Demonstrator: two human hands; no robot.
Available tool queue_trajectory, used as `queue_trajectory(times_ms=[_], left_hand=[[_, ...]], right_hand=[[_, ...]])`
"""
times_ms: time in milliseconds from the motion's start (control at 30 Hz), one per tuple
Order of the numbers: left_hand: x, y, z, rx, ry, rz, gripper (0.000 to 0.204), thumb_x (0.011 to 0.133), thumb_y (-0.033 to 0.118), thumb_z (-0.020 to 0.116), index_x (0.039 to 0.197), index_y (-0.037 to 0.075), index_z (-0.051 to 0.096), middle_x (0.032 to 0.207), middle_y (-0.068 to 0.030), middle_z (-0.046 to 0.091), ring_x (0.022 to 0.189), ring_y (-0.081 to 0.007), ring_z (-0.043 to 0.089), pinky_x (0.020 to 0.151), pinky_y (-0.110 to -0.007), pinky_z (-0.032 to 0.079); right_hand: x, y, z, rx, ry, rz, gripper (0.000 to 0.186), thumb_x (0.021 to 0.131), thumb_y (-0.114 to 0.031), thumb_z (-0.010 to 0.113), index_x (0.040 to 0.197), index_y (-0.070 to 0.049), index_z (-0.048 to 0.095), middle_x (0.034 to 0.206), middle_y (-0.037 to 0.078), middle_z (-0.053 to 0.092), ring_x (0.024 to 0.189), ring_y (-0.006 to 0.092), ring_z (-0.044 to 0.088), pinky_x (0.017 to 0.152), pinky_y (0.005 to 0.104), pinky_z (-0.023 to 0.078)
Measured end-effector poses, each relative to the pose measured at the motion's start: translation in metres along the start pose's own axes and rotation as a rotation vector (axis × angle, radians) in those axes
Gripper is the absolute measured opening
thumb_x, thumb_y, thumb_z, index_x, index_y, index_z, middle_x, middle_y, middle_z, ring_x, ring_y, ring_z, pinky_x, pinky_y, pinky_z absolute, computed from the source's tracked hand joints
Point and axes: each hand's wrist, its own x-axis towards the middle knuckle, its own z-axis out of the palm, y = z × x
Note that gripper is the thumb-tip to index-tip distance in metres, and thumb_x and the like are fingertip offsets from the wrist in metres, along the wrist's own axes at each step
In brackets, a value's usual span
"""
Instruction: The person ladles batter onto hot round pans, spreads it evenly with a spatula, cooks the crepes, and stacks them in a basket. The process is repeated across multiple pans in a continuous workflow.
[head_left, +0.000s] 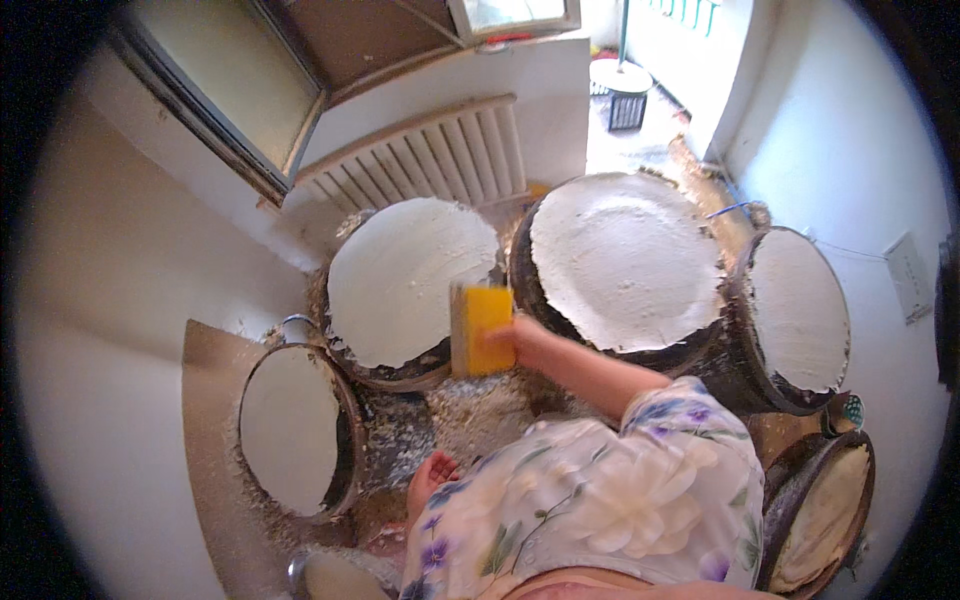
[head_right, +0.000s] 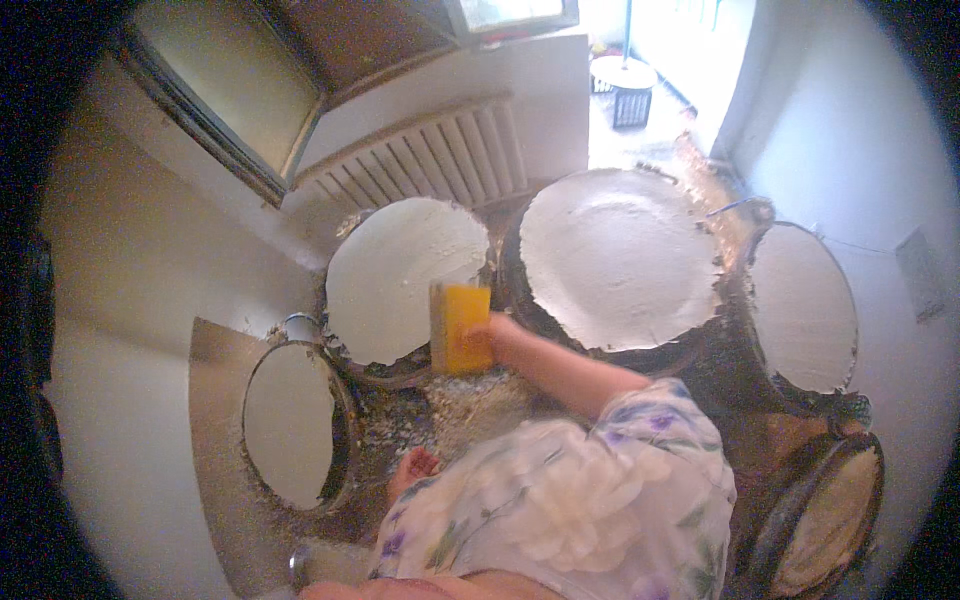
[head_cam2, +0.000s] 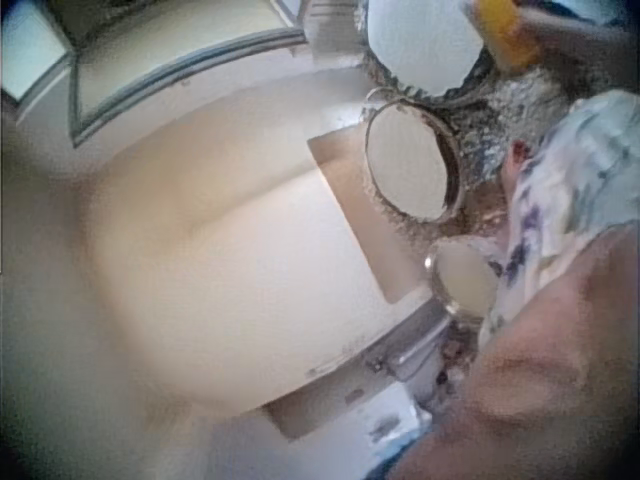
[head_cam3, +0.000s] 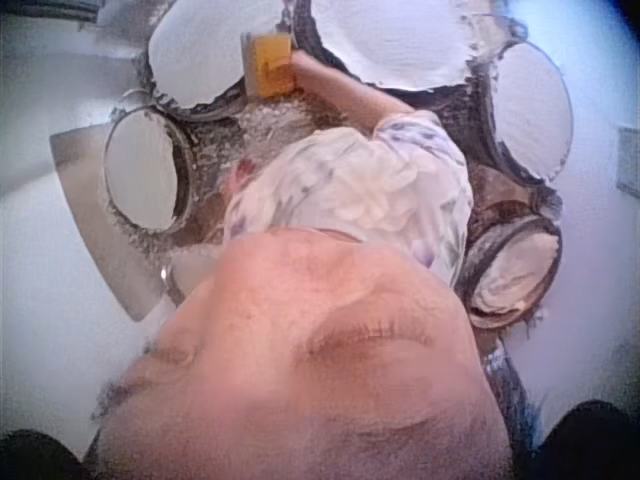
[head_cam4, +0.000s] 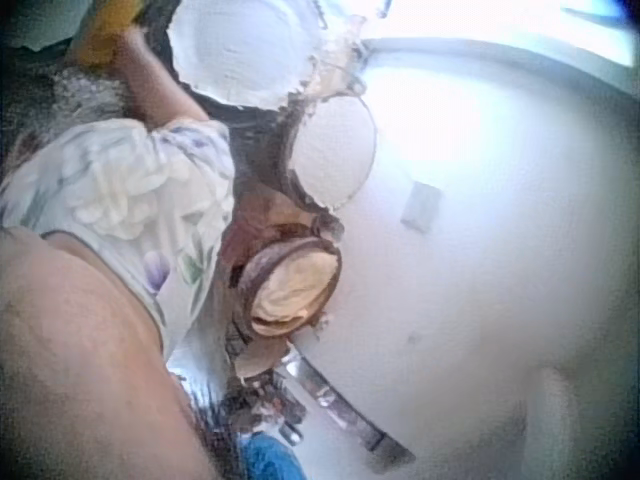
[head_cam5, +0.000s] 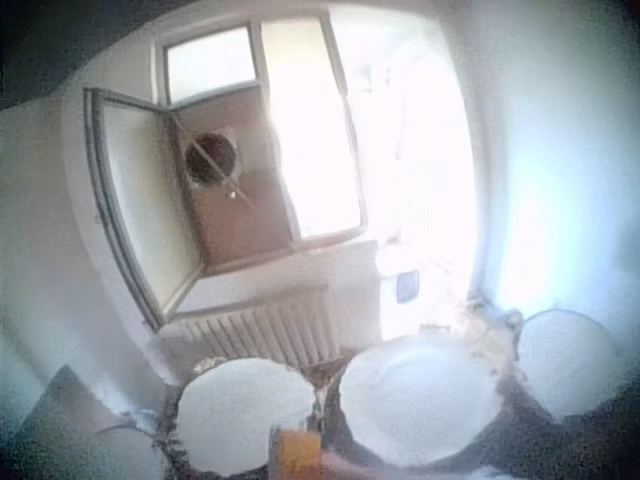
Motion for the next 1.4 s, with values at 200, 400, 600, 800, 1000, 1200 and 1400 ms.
queue_trajectory(times_ms=[200,400,600,800,1000,1200,1400], left_hand=[[-0.055,-0.034,0.015,0.077,-0.071,0.139,0.032,0.087,0.026,0.041,0.109,0.002,0.046,0.099,-0.009,0.054,0.092,-0.021,0.053,0.076,-0.034,0.045],[-0.091,-0.054,0.019,0.42,0.059,0.207,0.024,0.083,0.021,0.052,0.097,0.002,0.054,0.088,-0.006,0.058,0.08,-0.0141,0.055,0.07,-0.026,0.044],[-0.094,-0.076,0.02,0.515,-0.098,0.285,0.027,0.079,0.024,0.057,0.094,0.001,0.056,0.086,-0.0051,0.059,0.073,-0.0126,0.054,0.065,-0.026,0.043],[-0.083,-0.088,0.039,0.414,-0.218,0.283,0.023,0.08,0.022,0.056,0.089,0.001,0.057,0.078,-0.0032,0.059,0.067,-0.0124,0.054,0.061,-0.027,0.044],[-0.063,-0.099,0.095,1.01,-0.116,0.713,0.019,0.081,0.018,0.052,0.082,0.0,0.056,0.07,-0.0058,0.058,0.061,-0.0149,0.054,0.055,-0.027,0.042],[-0.032,-0.113,0.16,1.328,-0.18,0.861,0.018,0.078,0.021,0.05,0.077,0.003,0.055,0.071,-0.0171,0.053,0.069,-0.0351,0.051,0.058,-0.038,0.041],[-0.011,-0.12,0.198,1.424,-0.21,1.005,0.018,0.08,0.019,0.048,0.075,0.003,0.053,0.071,-0.0141,0.055,0.063,-0.0313,0.052,0.054,-0.037,0.04]], right_hand=[[-0.106,0.093,0.028,-0.199,-0.218,0.134,0.03,0.07,-0.005,0.061,0.099,-0.002,0.054,0.092,0.007,0.058,0.083,0.0179,0.057,0.075,0.0323,0.045],[-0.175,0.137,0.046,-0.28,-0.2,0.183,0.032,0.071,-0.004,0.06,0.102,-0.003,0.053,0.095,0.005,0.058,0.086,0.016,0.055,0.079,0.0299,0.042],[-0.237,0.121,0.06,-0.228,-0.147,0.141,0.028,0.071,-0.003,0.059,0.099,-0.002,0.054,0.092,0.006,0.058,0.085,0.0167,0.055,0.078,0.0302,0.042],[-0.25,0.1,0.049,-0.219,-0.098,0.057,0.031,0.07,-0.003,0.059,0.1,-0.001,0.052,0.094,0.008,0.057,0.084,0.0206,0.056,0.075,0.0334,0.044],[-0.256,0.065,0.012,-0.213,-0.056,-0.022,0.028,0.07,-0.004,0.06,0.097,-0.001,0.054,0.091,0.008,0.058,0.082,0.0203,0.056,0.073,0.033,0.045],[-0.268,0.025,-0.042,-0.193,0.109,-0.056,0.026,0.07,-0.006,0.061,0.095,-0.002,0.055,0.087,0.007,0.059,0.076,0.0191,0.057,0.068,0.0333,0.046],[-0.282,-0.001,-0.083,-0.037,0.093,-0.182,0.027,0.071,-0.006,0.059,0.096,-0.001,0.054,0.087,0.008,0.058,0.077,0.0189,0.057,0.069,0.0327,0.047]])
